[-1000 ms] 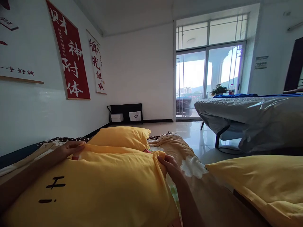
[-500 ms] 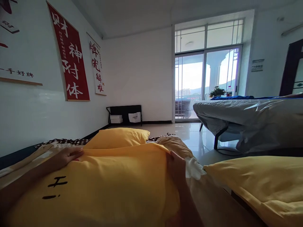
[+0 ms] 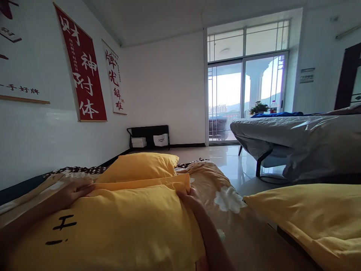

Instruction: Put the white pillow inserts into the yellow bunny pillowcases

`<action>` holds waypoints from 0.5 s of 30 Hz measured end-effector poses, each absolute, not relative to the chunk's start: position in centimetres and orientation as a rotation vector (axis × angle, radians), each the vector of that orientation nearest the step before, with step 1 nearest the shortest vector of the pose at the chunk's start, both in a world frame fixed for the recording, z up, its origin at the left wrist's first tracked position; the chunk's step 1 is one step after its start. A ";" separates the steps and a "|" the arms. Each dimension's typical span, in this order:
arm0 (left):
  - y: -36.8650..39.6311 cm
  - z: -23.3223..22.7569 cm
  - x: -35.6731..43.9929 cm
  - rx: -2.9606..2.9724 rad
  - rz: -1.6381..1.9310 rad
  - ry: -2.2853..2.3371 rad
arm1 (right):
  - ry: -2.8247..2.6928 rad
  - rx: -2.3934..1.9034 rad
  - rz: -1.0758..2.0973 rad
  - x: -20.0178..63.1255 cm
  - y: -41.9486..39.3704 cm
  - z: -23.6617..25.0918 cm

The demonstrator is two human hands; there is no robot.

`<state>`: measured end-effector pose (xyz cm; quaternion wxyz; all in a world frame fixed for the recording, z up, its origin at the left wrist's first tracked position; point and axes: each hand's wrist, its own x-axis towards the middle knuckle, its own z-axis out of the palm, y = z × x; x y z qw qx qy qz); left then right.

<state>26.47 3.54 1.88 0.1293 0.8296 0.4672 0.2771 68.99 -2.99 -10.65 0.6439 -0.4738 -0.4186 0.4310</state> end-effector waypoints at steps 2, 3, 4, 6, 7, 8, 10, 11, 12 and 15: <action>3.6 1.8 26.5 2.411 0.767 1.354 | -0.917 -1.078 0.937 68.9 -2.7 -10.7; 3.6 1.7 26.6 2.394 0.756 1.338 | -0.897 -1.081 0.912 69.2 -2.7 -10.6; 3.6 1.6 26.9 2.381 0.749 1.321 | -0.870 -1.083 0.885 69.5 -2.8 -10.5; 3.5 1.5 27.5 2.363 0.733 1.282 | -0.819 -1.081 0.824 70.4 -3.2 -10.2; 3.5 1.5 27.9 2.365 0.710 1.260 | -0.806 -1.079 0.798 70.8 -3.5 -10.0; 3.4 1.6 28.3 2.377 0.681 1.241 | -0.807 -1.083 0.779 71.0 -3.7 -9.8; 3.2 1.8 28.8 2.408 0.618 1.205 | -0.873 -1.122 0.748 71.3 -4.1 -9.4; 3.1 2.0 29.0 2.414 0.600 1.191 | -0.917 -1.154 0.720 71.2 -4.3 -9.2; 3.0 2.1 29.0 2.415 0.595 1.181 | -0.955 -1.182 0.682 71.1 -4.6 -8.9; 3.4 2.2 28.5 2.435 0.588 1.167 | -1.004 -1.216 0.600 70.5 -5.5 -8.1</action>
